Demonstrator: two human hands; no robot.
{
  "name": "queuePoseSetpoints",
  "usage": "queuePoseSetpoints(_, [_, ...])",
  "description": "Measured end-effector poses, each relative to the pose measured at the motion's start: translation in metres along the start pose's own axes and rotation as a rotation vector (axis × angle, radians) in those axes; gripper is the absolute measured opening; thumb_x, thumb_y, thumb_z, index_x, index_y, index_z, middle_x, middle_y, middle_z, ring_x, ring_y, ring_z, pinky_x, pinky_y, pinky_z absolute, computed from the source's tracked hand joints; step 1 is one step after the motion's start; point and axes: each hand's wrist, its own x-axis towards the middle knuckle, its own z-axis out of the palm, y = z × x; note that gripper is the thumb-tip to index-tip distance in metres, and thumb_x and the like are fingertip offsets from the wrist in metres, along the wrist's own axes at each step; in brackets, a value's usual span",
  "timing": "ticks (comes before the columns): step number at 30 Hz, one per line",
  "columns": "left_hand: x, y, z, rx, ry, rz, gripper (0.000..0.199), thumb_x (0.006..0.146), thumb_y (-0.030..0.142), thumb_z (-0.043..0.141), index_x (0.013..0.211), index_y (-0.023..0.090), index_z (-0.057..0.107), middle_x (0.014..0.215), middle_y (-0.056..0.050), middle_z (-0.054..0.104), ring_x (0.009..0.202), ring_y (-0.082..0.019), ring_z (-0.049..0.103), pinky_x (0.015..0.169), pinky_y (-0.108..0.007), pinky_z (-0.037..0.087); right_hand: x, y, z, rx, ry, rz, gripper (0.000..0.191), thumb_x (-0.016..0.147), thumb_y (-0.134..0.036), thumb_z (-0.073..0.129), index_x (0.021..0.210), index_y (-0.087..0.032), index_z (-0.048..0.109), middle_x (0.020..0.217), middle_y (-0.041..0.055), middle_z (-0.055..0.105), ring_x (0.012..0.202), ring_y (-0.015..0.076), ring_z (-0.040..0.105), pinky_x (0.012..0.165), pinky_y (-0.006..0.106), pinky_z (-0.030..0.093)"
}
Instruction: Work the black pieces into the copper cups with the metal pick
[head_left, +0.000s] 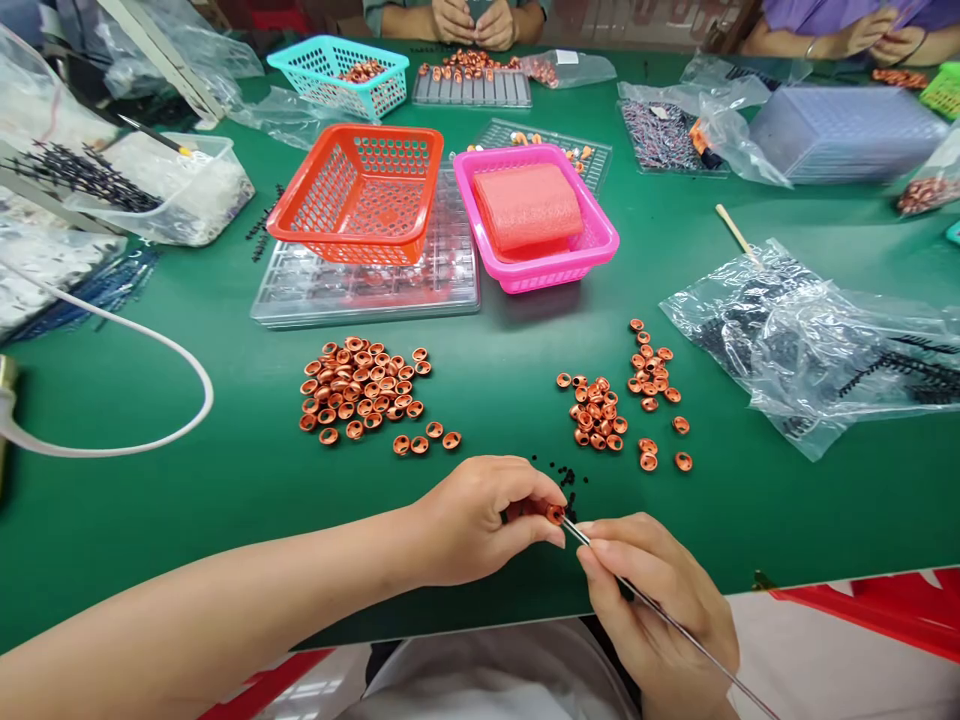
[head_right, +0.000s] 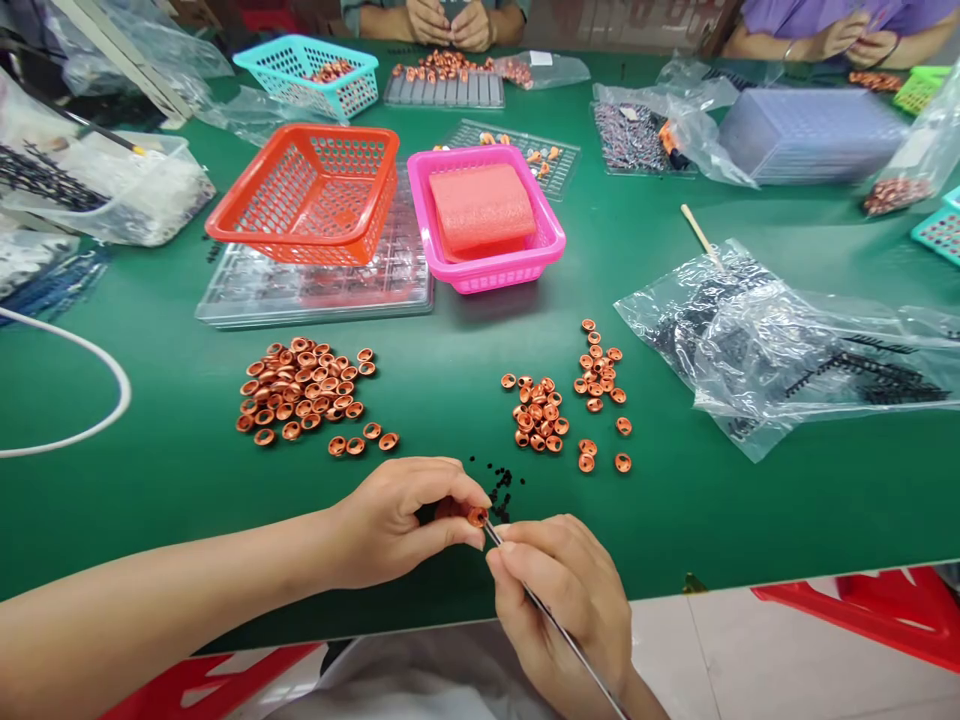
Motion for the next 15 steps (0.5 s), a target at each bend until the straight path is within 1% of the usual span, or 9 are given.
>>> queuePoseSetpoints(4, [-0.0013,-0.0008,-0.0004,-0.011,-0.002,-0.015,0.01,0.092,0.025,0.071,0.091,0.014,0.07,0.072,-0.001,0.071,0.063,-0.011,0.063,0.06,-0.018,0.048,-0.0005,-0.001,0.0011,-0.003,0.026,0.047,0.031,0.083,-0.002,0.068,0.105,-0.023,0.066,0.097,0.0047,0.076,0.081,0.0172,0.074,0.067,0.032,0.062])
queuePoseSetpoints(10, [-0.0014,-0.0012,-0.0004,-0.039,-0.014,-0.05,0.01,0.09,0.023,0.073,0.092,0.013,0.071,0.075,-0.002,0.072,0.065,-0.011,0.063,0.062,-0.018,0.049,0.0022,-0.0038,-0.0001,0.042,0.02,0.049,0.033,0.081,0.003,0.068,0.105,-0.019,0.067,0.097,0.0056,0.075,0.083,0.0162,0.072,0.07,0.031,0.061])
queuePoseSetpoints(15, [-0.0016,-0.0007,-0.0011,-0.047,-0.029,-0.077,0.011,0.087,0.023,0.076,0.091,0.013,0.072,0.074,-0.001,0.071,0.062,-0.01,0.058,0.061,-0.017,0.047,0.0015,-0.006,0.0,0.076,0.08,0.135,0.032,0.083,0.002,0.066,0.104,-0.022,0.067,0.093,0.0037,0.075,0.083,0.0162,0.072,0.069,0.03,0.06])
